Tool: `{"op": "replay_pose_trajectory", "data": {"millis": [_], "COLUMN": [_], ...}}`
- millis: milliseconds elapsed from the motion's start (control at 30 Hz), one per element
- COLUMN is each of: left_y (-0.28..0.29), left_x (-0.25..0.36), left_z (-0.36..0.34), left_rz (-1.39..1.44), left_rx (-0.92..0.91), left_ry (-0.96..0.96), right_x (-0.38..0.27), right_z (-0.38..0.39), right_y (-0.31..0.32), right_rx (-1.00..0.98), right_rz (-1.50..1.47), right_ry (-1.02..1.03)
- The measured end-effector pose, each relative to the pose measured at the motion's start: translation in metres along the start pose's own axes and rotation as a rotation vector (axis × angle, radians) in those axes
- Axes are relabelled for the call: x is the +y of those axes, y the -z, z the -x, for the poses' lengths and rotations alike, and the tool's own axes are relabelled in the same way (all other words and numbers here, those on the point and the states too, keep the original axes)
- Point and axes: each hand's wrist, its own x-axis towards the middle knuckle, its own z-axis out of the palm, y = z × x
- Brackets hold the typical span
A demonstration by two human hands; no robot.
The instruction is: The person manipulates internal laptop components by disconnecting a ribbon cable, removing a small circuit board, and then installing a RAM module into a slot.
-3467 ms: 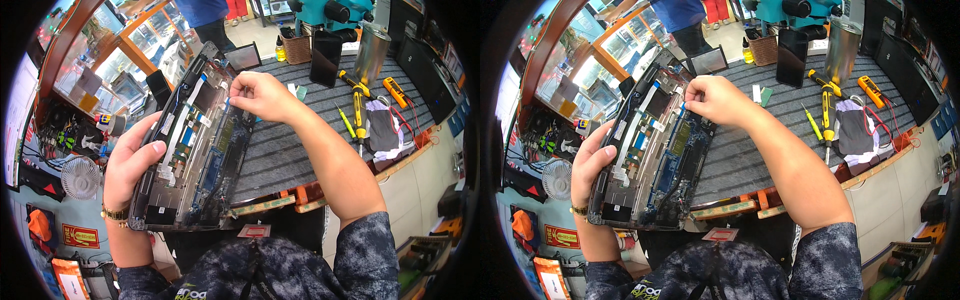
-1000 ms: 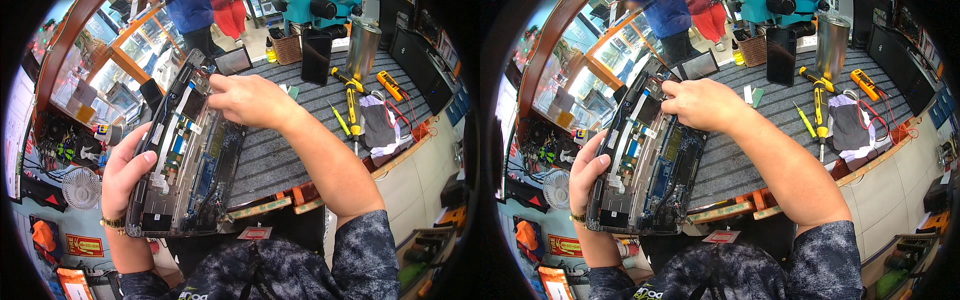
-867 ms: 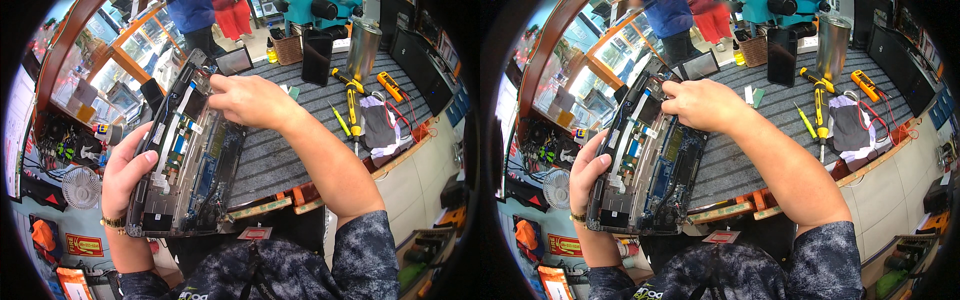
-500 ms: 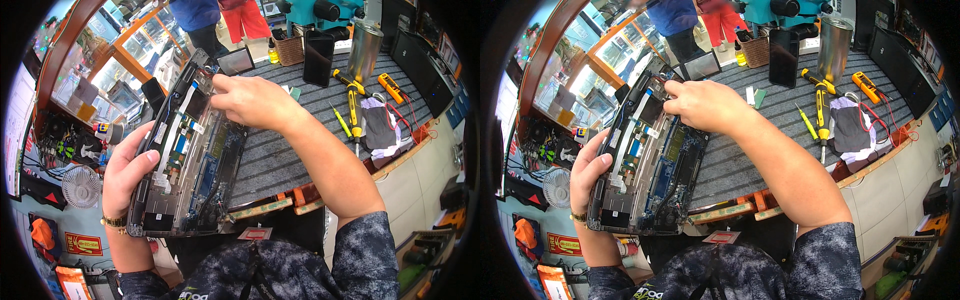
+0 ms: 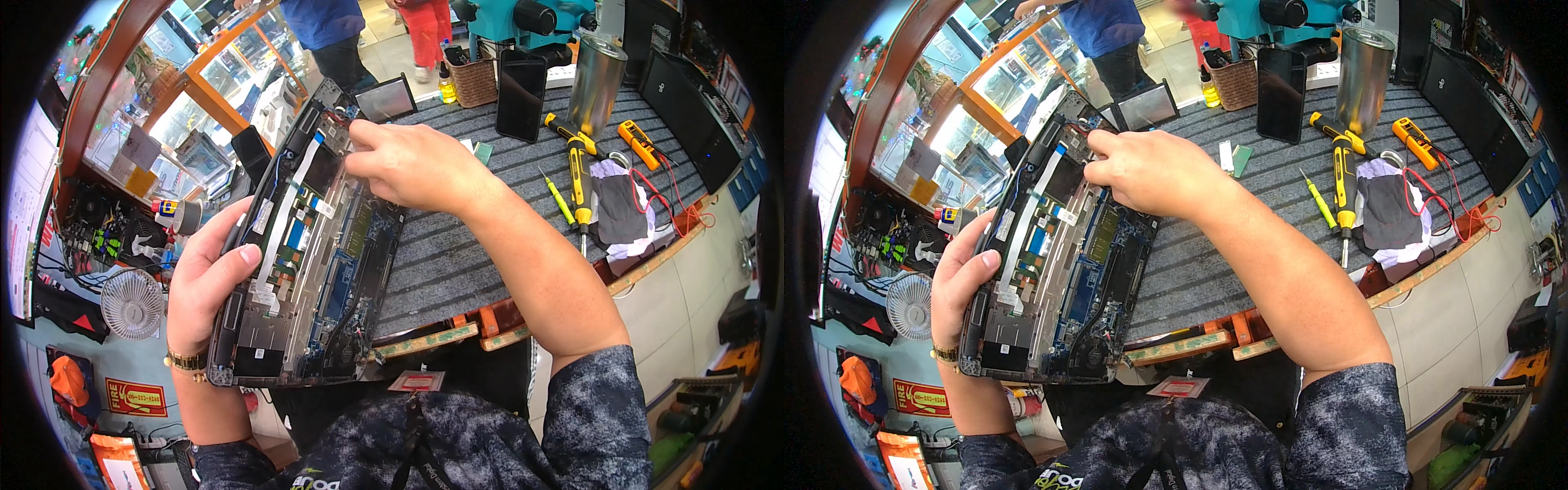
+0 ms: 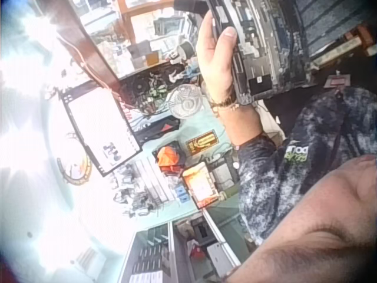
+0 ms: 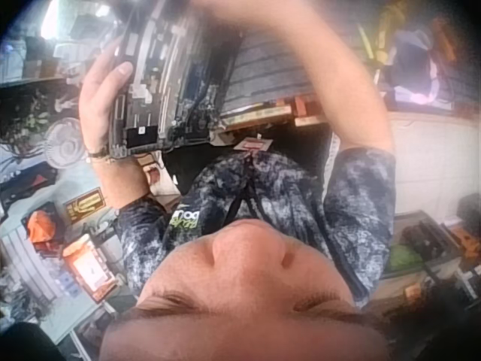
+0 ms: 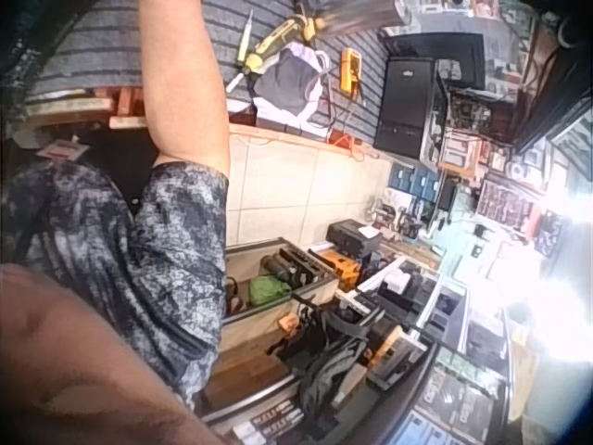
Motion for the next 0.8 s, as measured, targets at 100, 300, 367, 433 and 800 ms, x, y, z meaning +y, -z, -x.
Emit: {"op": "replay_pose_trajectory", "data": {"millis": [100,300,367,433,800], "left_y": [0.0,0.0,0.001,0.002,0.002], "left_x": [0.0,0.001,0.002,0.003,0.002], "left_z": [0.0,0.0,0.0,0.0,0.001], "left_rz": [-0.003,-0.023,-0.021,-0.036,-0.057], "left_rx": [-0.001,-0.006,-0.009,-0.016,-0.01], "left_ry": [-0.004,0.005,0.01,0.015,-0.01], "right_x": [0.0,0.008,0.012,0.015,0.017], "right_z": [0.001,0.007,0.008,0.009,0.009], "right_y": [0.001,0.003,0.002,0.0,-0.01], "right_rx": [-0.001,0.007,0.04,0.042,0.108], "right_rz": [-0.051,-0.175,-0.245,-0.284,-0.422], "right_ry": [-0.036,-0.112,-0.124,-0.138,-0.171]}}
